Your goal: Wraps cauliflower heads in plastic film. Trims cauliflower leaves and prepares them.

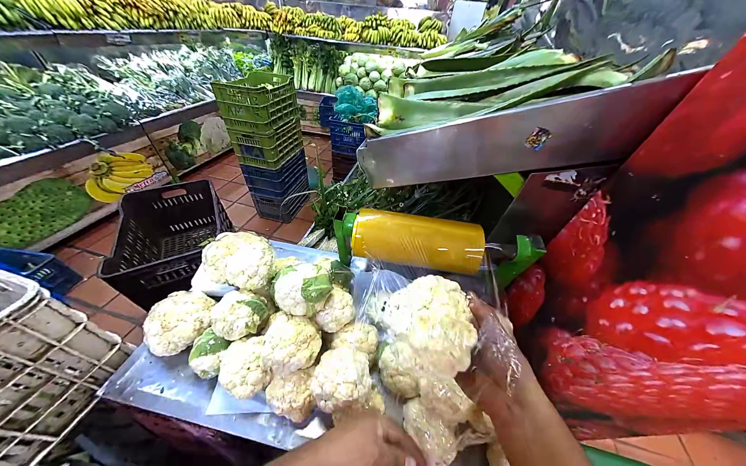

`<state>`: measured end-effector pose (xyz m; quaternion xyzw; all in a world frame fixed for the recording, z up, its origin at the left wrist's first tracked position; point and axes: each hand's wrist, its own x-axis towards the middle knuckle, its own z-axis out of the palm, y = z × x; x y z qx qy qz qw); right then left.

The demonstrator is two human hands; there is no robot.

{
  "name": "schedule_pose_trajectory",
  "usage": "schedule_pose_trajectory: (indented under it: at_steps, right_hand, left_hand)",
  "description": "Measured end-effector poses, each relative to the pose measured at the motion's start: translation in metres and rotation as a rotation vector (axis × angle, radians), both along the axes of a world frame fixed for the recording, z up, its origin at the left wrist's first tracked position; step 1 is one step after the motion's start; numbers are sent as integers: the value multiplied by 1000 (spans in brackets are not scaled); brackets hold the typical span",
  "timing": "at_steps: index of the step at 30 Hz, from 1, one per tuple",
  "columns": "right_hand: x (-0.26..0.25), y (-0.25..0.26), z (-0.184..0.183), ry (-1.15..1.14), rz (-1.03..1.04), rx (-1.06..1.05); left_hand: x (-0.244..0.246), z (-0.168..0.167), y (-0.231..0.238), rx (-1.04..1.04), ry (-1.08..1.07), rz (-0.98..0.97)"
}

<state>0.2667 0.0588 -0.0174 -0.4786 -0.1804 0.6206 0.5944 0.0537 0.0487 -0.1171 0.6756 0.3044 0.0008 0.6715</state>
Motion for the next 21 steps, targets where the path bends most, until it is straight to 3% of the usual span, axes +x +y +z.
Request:
schedule_pose_trajectory:
  at_steps: [2, 4, 6, 8, 10, 12, 16, 21]
  right_hand:
    - [1, -24, -5, 1, -10, 43]
    - [4, -46, -13, -22, 43, 145]
    - [7, -62, -26, -27, 78, 241]
    - [11, -72, -41, -33, 101, 325]
    - [16, -77, -54, -73, 120, 372]
    - [23, -80, -65, -123, 156, 370]
    - [33, -75, -85, -260, 244, 370]
    - [39, -72, -105, -393, 311, 415]
  left_hand:
    - [17, 4, 7, 114, 116, 41]
    - [23, 40, 12, 265, 243, 90]
    - [26, 72, 19, 243, 370, 171]
    - [44, 86, 36, 262, 238, 305]
    - [59, 57, 66, 314, -77, 268]
    - [68, 26, 88, 134, -294, 194]
    - [52, 19, 80, -368, -391, 245]
    - [27, 37, 51, -396, -229, 316]
